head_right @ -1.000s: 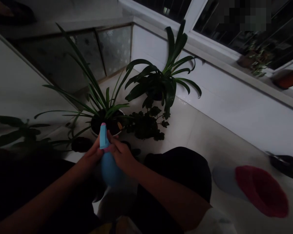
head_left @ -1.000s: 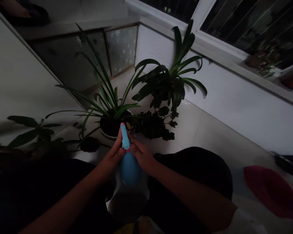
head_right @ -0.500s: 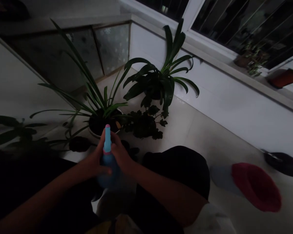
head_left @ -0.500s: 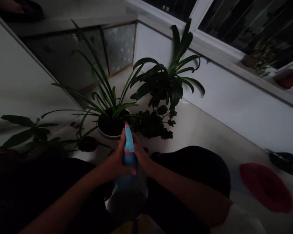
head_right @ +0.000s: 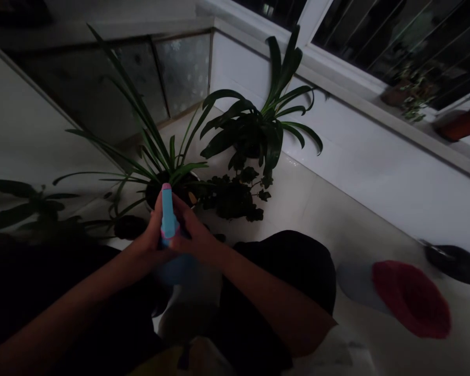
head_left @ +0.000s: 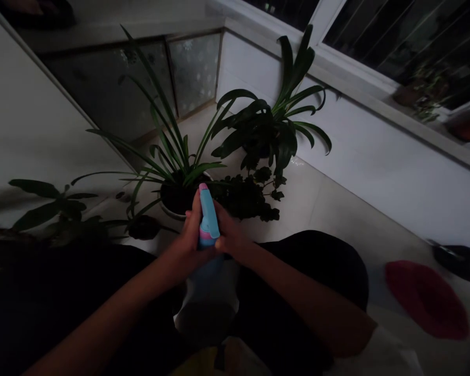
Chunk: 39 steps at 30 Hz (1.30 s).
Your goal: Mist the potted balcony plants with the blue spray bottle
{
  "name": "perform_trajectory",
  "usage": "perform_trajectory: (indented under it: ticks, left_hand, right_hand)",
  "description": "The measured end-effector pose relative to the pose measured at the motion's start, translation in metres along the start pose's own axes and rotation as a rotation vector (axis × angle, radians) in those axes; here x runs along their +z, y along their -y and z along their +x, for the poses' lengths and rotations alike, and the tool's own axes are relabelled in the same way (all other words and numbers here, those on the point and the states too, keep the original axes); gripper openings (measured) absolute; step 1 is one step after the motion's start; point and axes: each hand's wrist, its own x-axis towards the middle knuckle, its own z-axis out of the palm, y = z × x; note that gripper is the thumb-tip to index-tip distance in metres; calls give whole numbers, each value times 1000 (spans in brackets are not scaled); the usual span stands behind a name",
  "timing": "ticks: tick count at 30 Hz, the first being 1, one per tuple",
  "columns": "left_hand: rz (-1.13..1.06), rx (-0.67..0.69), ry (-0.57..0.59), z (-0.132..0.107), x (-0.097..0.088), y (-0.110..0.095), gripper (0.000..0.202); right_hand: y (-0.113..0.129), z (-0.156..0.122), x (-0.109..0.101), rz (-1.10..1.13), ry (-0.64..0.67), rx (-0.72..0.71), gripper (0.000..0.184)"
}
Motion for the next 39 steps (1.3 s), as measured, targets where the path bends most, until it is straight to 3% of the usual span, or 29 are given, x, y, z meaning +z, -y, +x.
perform_trajectory:
  ticks: [4, 11, 14, 18, 20, 22, 24, 26, 30, 35, 39]
  left_hand:
    - [17, 91, 25, 1, 1, 8, 105]
    - [-23, 17, 190, -2, 9, 4, 115]
    - [-25, 66, 71, 1, 18, 6, 111]
    - [118, 201, -208, 14, 26, 22, 118]
    - [113, 181, -225, 21, 28, 29, 132]
    - [13, 99, -115, 26, 31, 34, 141]
    - [-88, 22, 31, 28, 35, 34, 136]
    - [-105, 10, 83, 27, 39, 30, 119]
    - [-105, 25, 7, 21, 46, 18, 88]
    - [-206, -119, -1, 18, 42, 5, 87]
    - [-156, -222, 22, 18, 38, 7, 79]
  right_hand:
    - [-2, 4, 1, 28, -20, -38, 118]
    - [-6, -9, 10, 59, -262, 49, 85]
    - [-2, -16, 8, -5, -302, 63, 67]
    - [3, -24, -1, -178, -398, 65, 54]
    - [7, -26, -6, -226, -447, 61, 54]
    - [11, -28, -11, -259, -464, 41, 53]
    - [16, -29, -15, -264, -460, 17, 51]
    - [20, -29, -17, -236, -436, 10, 49]
    - [21, -27, -23, -164, -369, 19, 60]
    - [10, -26, -32, -96, -173, 140, 82]
    - [2, -23, -33, -105, -214, 158, 75]
